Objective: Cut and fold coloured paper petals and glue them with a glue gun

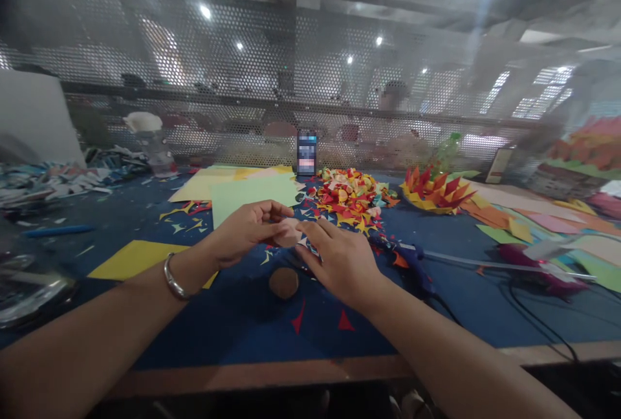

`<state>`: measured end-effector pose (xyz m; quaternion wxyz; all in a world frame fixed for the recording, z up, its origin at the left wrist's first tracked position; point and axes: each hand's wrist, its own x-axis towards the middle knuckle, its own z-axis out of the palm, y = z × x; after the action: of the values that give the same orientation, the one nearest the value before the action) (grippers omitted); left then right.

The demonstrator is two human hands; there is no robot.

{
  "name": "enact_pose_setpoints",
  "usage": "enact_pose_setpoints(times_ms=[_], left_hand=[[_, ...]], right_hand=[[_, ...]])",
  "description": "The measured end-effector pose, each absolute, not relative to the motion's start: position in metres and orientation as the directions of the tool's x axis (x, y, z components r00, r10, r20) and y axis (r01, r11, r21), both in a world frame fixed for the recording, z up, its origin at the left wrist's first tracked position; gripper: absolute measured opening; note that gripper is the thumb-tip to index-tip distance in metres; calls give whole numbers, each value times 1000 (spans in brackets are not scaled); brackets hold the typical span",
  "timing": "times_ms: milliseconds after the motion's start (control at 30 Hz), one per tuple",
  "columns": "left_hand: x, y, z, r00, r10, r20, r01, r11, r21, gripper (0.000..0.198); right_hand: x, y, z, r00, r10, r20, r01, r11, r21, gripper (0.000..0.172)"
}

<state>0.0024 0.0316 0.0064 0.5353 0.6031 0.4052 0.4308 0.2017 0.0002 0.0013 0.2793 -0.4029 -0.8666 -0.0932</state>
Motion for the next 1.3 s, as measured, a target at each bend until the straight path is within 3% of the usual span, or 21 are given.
enact_pose_setpoints(times_ms=[100,300,500,667,833,1300], left_hand=[[8,27,6,324,945,44,-15,-42,999,33],[11,22,9,317,946,65,-147,-19,989,22],[13,20,6,394,919,32,-127,20,992,19],[16,18,5,434,900,42,-148,25,989,20],[15,17,3,441,890,117,-120,-71,990,25],[15,17,1,379,913,148,1,-160,987,19]], right_hand=[[202,-1,1,-540,615,575,737,675,-29,27],[204,4,0,-615,569,546,663,748,-32,28],[203,7,1,-569,576,587,577,788,-214,20],[203,11,2,-447,677,585,590,714,-377,16],[204,15,0,-374,765,524,547,638,-542,16],[203,14,0,-343,794,503,496,607,-621,21]])
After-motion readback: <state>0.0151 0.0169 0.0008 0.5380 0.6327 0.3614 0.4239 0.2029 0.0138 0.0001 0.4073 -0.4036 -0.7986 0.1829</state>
